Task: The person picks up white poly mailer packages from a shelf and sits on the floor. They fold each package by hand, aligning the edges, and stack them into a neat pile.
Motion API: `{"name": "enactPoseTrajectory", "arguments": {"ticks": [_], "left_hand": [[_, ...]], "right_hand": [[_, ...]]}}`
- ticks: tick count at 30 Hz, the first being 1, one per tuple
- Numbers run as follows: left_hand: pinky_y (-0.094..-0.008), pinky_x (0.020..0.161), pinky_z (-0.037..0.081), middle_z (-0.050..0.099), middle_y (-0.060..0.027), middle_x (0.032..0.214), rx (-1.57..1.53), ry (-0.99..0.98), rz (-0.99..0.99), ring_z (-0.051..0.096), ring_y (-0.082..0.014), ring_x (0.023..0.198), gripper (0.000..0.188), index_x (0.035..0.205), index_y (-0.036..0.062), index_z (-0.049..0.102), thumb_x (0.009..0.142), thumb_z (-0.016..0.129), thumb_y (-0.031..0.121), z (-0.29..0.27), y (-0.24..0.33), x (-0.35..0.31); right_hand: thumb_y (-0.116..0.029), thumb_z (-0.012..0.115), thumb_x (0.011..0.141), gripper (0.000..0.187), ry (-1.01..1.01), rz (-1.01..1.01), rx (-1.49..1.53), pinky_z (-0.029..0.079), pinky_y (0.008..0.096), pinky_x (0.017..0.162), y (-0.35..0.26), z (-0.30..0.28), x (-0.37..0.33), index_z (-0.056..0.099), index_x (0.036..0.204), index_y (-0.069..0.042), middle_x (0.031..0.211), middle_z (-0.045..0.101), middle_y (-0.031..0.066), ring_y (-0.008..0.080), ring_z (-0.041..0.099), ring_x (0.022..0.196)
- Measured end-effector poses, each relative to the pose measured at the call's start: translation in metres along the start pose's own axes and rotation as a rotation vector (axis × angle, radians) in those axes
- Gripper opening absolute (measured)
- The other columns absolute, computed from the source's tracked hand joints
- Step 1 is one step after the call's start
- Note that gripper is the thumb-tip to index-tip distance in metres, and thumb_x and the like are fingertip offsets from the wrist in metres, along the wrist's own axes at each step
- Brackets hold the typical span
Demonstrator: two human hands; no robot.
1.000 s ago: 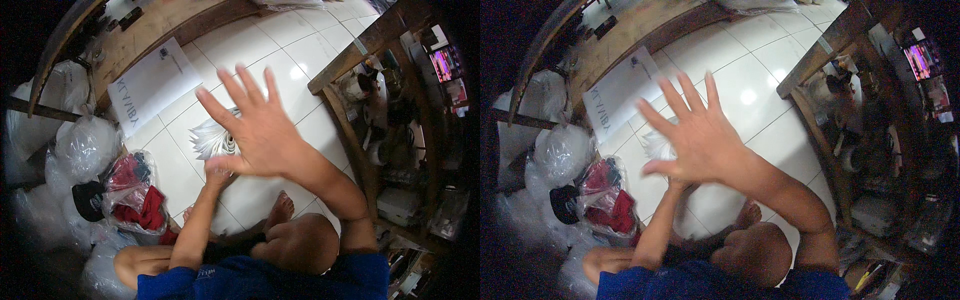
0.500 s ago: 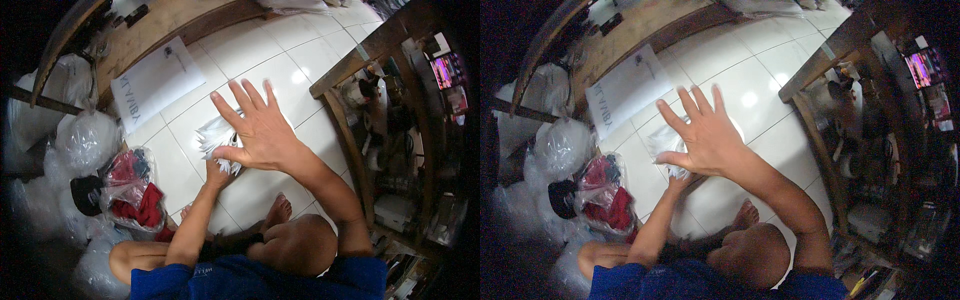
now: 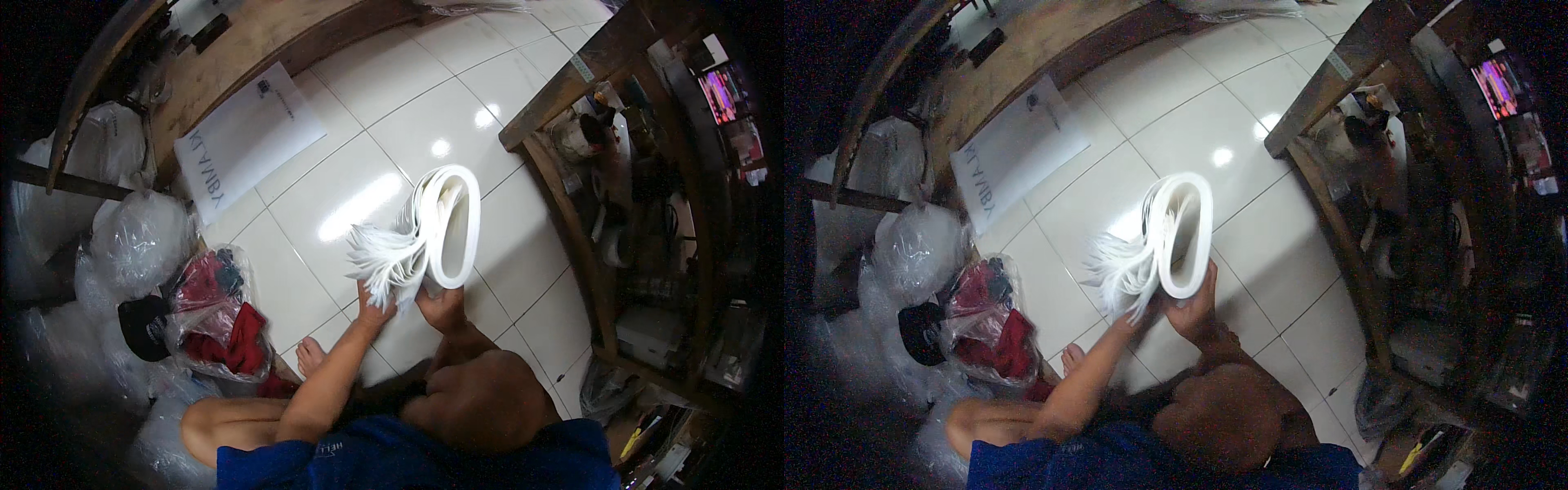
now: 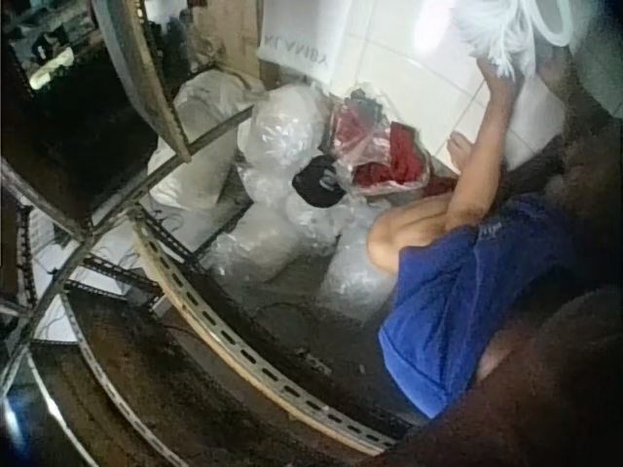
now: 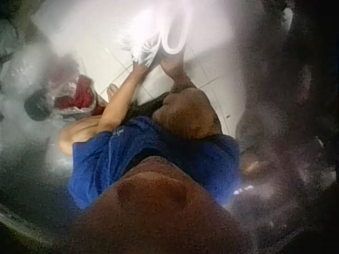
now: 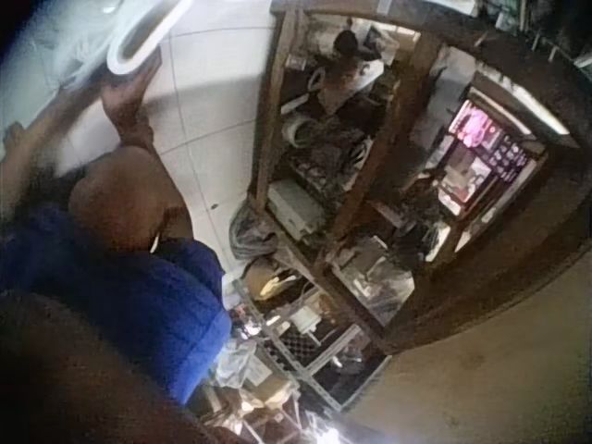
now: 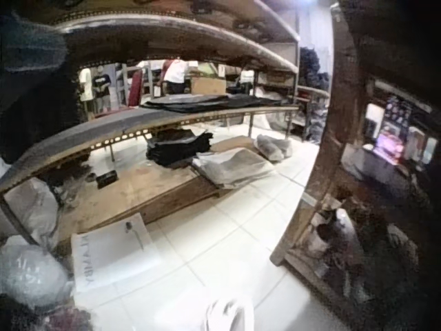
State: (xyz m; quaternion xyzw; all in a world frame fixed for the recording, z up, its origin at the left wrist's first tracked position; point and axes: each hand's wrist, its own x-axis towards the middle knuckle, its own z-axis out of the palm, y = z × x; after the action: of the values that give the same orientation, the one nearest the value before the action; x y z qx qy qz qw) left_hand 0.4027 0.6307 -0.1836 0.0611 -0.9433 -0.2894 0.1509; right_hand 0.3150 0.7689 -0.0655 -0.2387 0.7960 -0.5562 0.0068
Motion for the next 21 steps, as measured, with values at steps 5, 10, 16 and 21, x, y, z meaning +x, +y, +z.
{"name": "enactPoseTrajectory", "arguments": {"ticks": [5,10,16,21], "left_hand": [[-0.0397,0.11,0.027,0.045,-0.0128,0.137,-0.362,-0.246,-0.205,0.04,-0.026,0.129,0.044,0.134,0.0048,0.042,0.093,0.048,0.019,0.0,0.03,0.023],[-0.0468,0.093,0.043,0.066,-0.0156,0.11,-0.032,0.023,-0.053,0.06,-0.0342,0.107,0.029,0.107,0.0047,0.065,0.081,0.055,0.012,-0.028,0.047,0.024],[-0.0401,0.114,0.023,0.039,-0.0146,0.146,-0.306,-0.032,-0.033,0.035,-0.0293,0.136,0.049,0.142,0.0046,0.039,0.095,0.049,0.012,-0.038,0.057,0.033],[-0.0426,0.111,0.028,0.047,-0.0142,0.139,-0.254,-0.108,-0.12,0.042,-0.0323,0.128,0.048,0.139,0.0053,0.044,0.093,0.055,0.017,-0.031,0.052,0.026]], "right_hand": [[-0.001,0.067,0.074,0.056,0.105,-0.15,-0.131,0.038,0.0457,0.1,0.023,-0.008,-0.002,0.045,0.125,0.005,0.118,0.052,0.021,0.0376,0.053,0.111],[-0.002,0.072,0.077,0.048,0.291,0.07,-0.042,0.04,0.0429,0.099,0.004,0.008,0.016,0.052,0.12,0.004,0.115,0.059,0.0207,0.0342,0.056,0.111],[-0.001,0.066,0.083,0.04,0.349,0.105,0.067,0.043,0.0384,0.095,0.017,0.0,0.024,0.052,0.12,0.006,0.115,0.06,0.0182,0.0281,0.059,0.107],[-0.007,0.066,0.088,0.03,0.471,0.329,0.259,0.046,0.0324,0.089,0.012,-0.02,0.036,0.058,0.113,0.008,0.109,0.065,0.0142,0.0212,0.061,0.098]]}}
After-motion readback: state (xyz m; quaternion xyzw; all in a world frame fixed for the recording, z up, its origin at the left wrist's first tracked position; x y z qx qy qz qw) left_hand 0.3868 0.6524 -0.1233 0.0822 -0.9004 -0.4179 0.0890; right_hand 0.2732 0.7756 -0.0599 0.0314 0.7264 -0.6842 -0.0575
